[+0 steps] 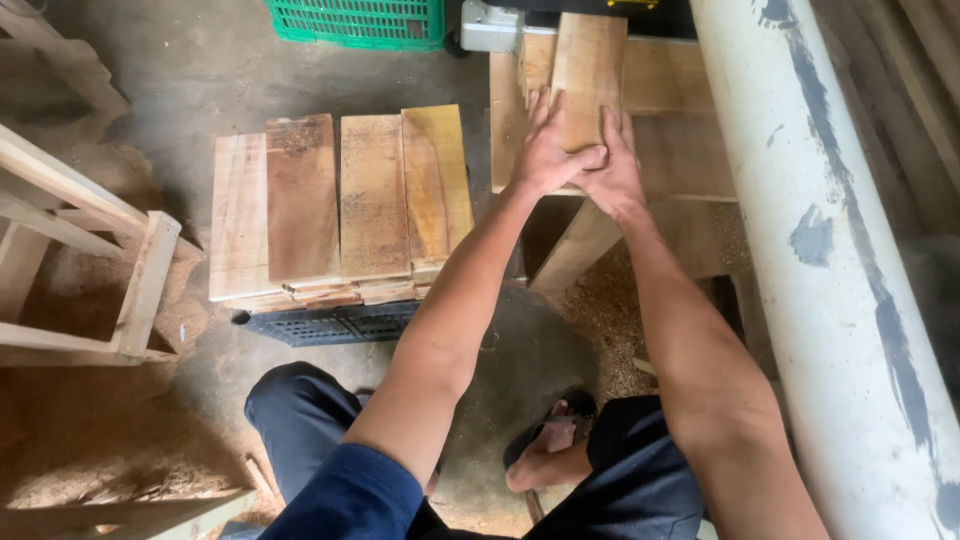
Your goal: Feeding wooden boards through a thickness planer and stacking them in a crate.
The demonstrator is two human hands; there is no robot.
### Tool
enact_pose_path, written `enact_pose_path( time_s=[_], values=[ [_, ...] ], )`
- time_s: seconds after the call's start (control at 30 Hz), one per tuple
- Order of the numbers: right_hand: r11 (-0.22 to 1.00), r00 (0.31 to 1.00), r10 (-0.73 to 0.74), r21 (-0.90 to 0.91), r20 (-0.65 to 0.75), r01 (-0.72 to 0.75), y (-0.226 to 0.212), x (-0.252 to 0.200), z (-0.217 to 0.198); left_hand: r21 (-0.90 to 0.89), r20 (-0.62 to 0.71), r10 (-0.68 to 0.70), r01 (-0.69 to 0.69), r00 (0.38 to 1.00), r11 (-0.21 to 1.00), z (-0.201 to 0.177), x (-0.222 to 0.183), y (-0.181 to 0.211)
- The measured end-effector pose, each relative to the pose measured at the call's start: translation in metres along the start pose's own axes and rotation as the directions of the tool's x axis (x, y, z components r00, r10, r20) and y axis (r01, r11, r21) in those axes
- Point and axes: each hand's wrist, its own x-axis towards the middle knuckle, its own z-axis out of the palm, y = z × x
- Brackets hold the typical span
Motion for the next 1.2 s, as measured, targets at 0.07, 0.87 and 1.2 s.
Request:
enact_pose_path(
  time_s=[0.07,0.87,1.2],
  values=[
    [1.0,1.0,-0.008,0.03,0.005,0.007,-0.002,-0.009,0.005,-0.05,0.014,-0.03,0.031,0.999,0.998,-0.006,-0.018,0.007],
    [0.935,0.935,-0.355,0.026,0.018,0.354,-0.119,-0.095,0.225,-0.217,-0.339,-0.137,0.064,0.931,0.974,-0.203,-0.224,-0.116],
    [0.822,0.841,-0.537,0.27,0.071,0.502,-0.174,-0.135,0.362,-0.218,-0.444,-0.278,0.198,0.851,0.955,-0.295,-0.328,-0.179]
  ],
)
